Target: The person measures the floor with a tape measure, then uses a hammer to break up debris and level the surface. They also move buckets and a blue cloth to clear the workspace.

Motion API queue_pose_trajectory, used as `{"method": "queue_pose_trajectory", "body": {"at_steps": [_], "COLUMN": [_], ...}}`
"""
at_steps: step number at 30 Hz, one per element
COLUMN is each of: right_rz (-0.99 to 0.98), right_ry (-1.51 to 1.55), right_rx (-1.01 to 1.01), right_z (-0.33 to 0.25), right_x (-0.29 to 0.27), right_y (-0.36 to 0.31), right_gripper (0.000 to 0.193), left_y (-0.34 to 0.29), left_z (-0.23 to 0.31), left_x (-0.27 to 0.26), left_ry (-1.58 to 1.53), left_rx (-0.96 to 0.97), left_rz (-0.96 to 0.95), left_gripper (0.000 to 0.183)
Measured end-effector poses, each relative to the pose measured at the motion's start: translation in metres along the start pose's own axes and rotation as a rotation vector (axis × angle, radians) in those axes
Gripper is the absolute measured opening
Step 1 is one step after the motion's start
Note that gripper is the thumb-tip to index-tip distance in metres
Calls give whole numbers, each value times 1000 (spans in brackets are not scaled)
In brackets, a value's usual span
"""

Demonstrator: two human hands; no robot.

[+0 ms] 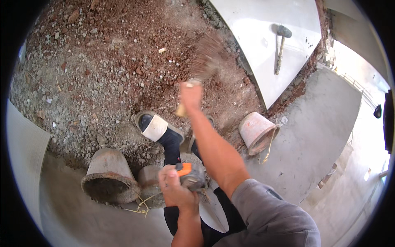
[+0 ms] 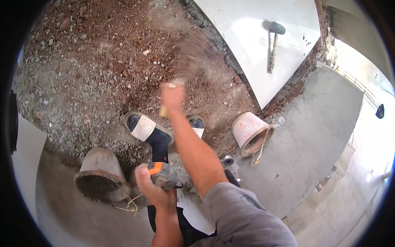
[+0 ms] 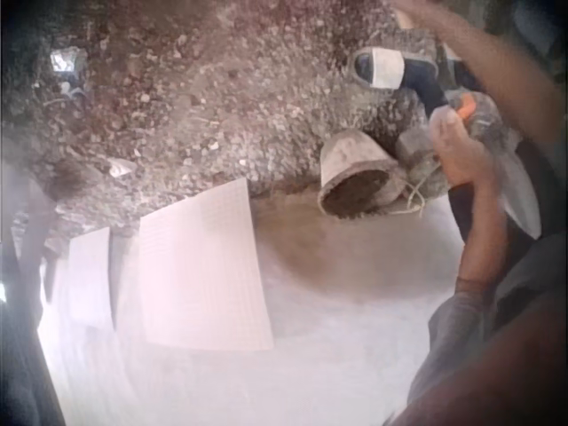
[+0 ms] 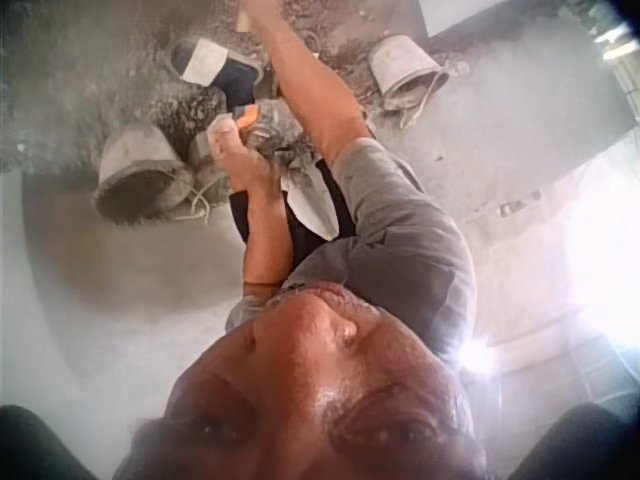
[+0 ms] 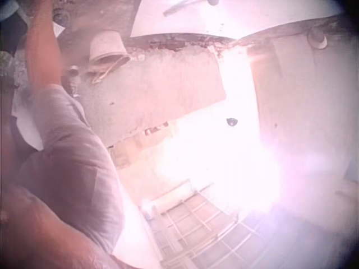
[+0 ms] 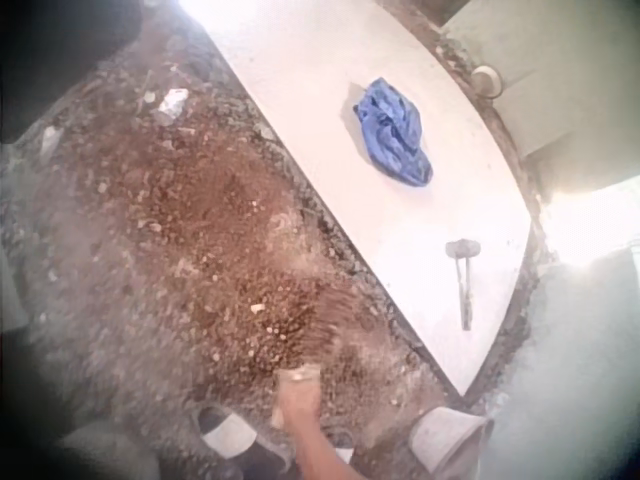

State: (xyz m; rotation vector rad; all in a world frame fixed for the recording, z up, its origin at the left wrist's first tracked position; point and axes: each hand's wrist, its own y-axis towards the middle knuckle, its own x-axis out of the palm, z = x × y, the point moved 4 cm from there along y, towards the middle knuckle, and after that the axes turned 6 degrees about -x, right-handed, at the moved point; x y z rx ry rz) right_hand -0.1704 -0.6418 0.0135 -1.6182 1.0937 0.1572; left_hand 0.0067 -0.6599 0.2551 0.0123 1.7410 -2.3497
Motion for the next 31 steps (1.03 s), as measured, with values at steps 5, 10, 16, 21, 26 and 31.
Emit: {"method": "queue_pose_trajectory", "body": {"at_steps": [5, 10, 16, 21, 26, 31], "right_rz": [-306, -54, 312, 126, 113, 320], "right_ry": [-111, 179, 352, 15, -3, 345], "right_rx": [-376, -206, 176, -170, -198, 280], "right_z": [-144, -66, -36, -105, -35, 104], "right_x": [87, -17, -39, 57, 0, -40], "right_y": [-59, -23, 32, 6, -7, 2], "right_gripper": [35, 17, 10, 34, 28, 16], "left_y": [10, 17, 17, 23, 20, 31], "left_z": [18, 15, 12, 21, 16, 5], "left_x": [0, 4, 7, 13, 21, -7], "left_ry": [-126, -88, 133, -33, -102, 86], "left_rx": [-22, -57, 52, 8, -122, -50], "left_rz": [28, 76, 51, 79, 78, 24], "left_gripper": [30, 29, 31, 31, 30, 29]}}
